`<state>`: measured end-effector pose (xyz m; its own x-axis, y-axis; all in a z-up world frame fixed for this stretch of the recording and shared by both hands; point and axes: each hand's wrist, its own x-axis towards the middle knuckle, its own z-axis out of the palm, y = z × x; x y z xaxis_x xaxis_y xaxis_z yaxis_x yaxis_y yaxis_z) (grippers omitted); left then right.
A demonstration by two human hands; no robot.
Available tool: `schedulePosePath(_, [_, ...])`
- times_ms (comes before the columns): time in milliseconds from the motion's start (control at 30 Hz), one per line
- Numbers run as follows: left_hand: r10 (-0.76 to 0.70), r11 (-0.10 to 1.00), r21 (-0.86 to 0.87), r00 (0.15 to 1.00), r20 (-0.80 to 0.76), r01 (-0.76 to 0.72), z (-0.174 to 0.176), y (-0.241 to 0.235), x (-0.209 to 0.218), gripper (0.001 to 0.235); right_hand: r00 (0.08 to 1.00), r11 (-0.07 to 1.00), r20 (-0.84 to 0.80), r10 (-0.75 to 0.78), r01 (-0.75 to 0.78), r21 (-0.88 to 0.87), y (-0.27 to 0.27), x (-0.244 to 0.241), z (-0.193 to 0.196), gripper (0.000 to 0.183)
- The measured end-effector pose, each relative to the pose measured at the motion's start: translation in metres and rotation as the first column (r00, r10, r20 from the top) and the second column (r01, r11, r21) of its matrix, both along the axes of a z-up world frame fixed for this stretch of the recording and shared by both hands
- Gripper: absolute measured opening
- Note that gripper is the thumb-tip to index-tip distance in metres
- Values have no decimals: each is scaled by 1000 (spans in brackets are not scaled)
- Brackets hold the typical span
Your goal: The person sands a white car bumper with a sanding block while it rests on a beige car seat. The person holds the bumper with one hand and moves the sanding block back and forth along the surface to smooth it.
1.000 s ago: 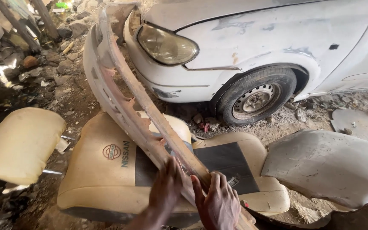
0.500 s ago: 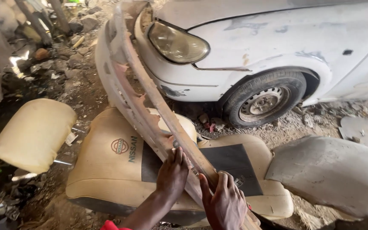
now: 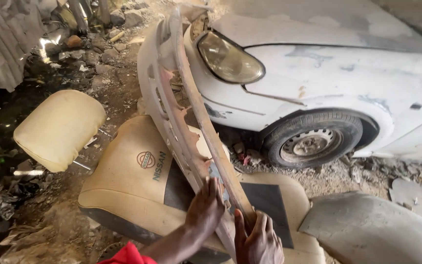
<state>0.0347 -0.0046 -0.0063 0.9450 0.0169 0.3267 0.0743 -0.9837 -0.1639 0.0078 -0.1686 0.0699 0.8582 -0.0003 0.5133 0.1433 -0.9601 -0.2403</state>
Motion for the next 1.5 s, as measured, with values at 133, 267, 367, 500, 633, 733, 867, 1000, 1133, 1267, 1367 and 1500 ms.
schedulePosePath(133, [-67, 995, -59, 979, 193, 80, -38, -20, -12, 59, 966, 997, 253, 45, -61, 53, -1, 19, -27, 54])
schedulePosePath(267, [80, 996, -58, 979, 187, -70, 6, 31, 0, 74, 994, 998, 105, 29, -34, 48, -1, 10, -20, 58])
schedulePosePath(367, [132, 991, -12, 961, 242, -133, 11, 35, 1, 71, 994, 998, 110, 16, -22, 50, 0, 15, -25, 60])
schedulePosePath(500, [84, 994, -91, 981, 173, -69, -16, 3, -12, 68, 986, 997, 166, 4, -16, 73, -2, 25, -43, 62])
schedulePosePath(633, [216, 964, -190, 967, 136, -188, 33, 48, -1, 60, 991, 997, 135, 15, -25, 70, -1, 15, -30, 60])
schedulePosePath(733, [211, 976, 24, 973, 96, -215, 6, 74, 27, 69, 995, 997, 96, 18, -25, 73, 0, 18, -30, 62])
schedulePosePath(867, [153, 987, -46, 988, 35, -151, -8, 42, 10, 64, 990, 996, 143, -15, 1, 92, -1, 25, -43, 64])
schedulePosePath(1000, [176, 982, -129, 931, 319, -141, 36, 60, 7, 55, 997, 996, 78, 3, -10, 89, 1, 21, -34, 67])
schedulePosePath(1133, [141, 988, -66, 990, 18, -140, 12, 88, 35, 72, 999, 996, 34, 3, -6, 84, 0, 17, -31, 68])
schedulePosePath(1267, [164, 986, -13, 983, 82, -164, 2, 50, 15, 64, 995, 997, 97, -3, -5, 75, -2, 22, -36, 66])
schedulePosePath(1367, [145, 967, -226, 984, 107, -118, 18, 57, 16, 66, 998, 996, 66, 11, -17, 92, -1, 21, -27, 64])
schedulePosePath(1500, [193, 977, -86, 981, -5, -193, 1, 119, 56, 76, 998, 995, 48, 42, -46, 84, -1, 12, -21, 63])
